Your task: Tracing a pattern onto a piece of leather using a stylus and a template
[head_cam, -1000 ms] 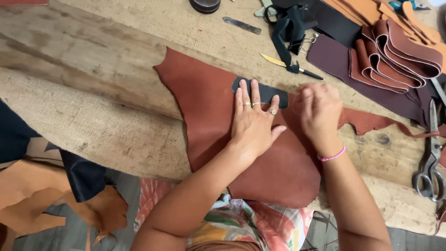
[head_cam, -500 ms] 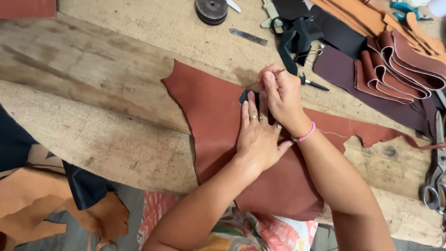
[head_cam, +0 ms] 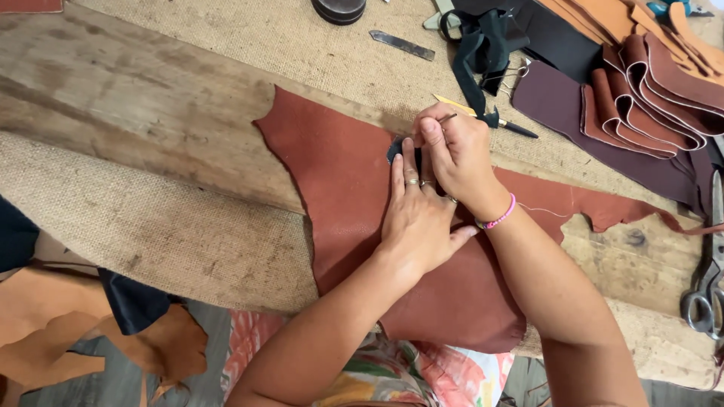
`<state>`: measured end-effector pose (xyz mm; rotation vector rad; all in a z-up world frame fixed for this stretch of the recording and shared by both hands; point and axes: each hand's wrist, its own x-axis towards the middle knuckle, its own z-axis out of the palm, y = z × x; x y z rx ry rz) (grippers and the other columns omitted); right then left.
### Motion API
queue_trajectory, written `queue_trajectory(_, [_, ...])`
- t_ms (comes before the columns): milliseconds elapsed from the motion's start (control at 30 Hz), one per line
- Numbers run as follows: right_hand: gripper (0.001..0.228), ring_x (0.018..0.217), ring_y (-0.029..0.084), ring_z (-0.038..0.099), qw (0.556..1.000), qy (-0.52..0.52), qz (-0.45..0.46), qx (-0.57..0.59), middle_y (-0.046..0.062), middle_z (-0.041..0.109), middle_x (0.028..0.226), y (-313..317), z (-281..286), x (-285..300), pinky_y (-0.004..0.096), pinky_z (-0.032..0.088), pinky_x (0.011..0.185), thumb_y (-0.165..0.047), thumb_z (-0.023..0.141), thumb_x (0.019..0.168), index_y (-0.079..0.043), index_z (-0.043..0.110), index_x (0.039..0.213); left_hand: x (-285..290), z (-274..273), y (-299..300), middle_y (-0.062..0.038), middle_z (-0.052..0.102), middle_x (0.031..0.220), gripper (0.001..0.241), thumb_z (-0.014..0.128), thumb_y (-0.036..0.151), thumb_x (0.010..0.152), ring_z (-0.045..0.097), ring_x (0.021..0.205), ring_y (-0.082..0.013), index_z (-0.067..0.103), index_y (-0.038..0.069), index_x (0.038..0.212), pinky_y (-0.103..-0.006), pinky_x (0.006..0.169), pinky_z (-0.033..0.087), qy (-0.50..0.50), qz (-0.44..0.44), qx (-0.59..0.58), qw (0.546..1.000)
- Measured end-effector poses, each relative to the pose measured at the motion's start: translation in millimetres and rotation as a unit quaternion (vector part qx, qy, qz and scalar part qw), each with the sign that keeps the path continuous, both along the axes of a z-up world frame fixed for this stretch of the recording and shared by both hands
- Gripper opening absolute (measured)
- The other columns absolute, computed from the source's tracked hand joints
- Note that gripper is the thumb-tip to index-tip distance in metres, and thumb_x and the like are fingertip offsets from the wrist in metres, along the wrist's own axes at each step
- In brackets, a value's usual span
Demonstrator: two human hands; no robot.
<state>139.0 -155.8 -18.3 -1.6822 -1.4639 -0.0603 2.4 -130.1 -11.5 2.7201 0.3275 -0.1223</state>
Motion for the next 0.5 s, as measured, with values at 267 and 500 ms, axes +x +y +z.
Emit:
queue_trajectory(267, [0.03, 0.077, 0.033, 0.069, 1.0, -0.001, 0.023, 0.002, 0.005, 0.07, 0.078, 3.1, 8.4, -2.4, 0.042, 0.054, 0.075, -0.016, 0.051, 0.113, -0.007, 0.068, 0.089, -1.0, 3.8, 2.5, -0.036, 0.016, 0.165, 0.088, 0.054, 0.07, 0.088, -0.005, 0.151, -0.064, 0.041, 0.016, 0.157, -0.0648, 0.125, -0.005, -0.014, -0.001, -0.009, 1.0])
queue_trajectory(500, [0.033, 0.077, 0.035, 0.069, 1.0, -0.008, 0.005, 0.005, 0.005, 0.07, 0.079, 4.4, 10.4, -2.1, 0.044, 0.053, 0.077, -0.017, 0.048, 0.114, -0.007, 0.067, 0.09, 1.9, -6.0, -0.5, -0.036, 0.014, 0.166, 0.09, 0.056, 0.069, 0.087, -0.007, 0.151, -0.0635, 0.04, 0.015, 0.157, -0.0645, 0.125, -0.004, -0.017, 0.003, -0.008, 1.0])
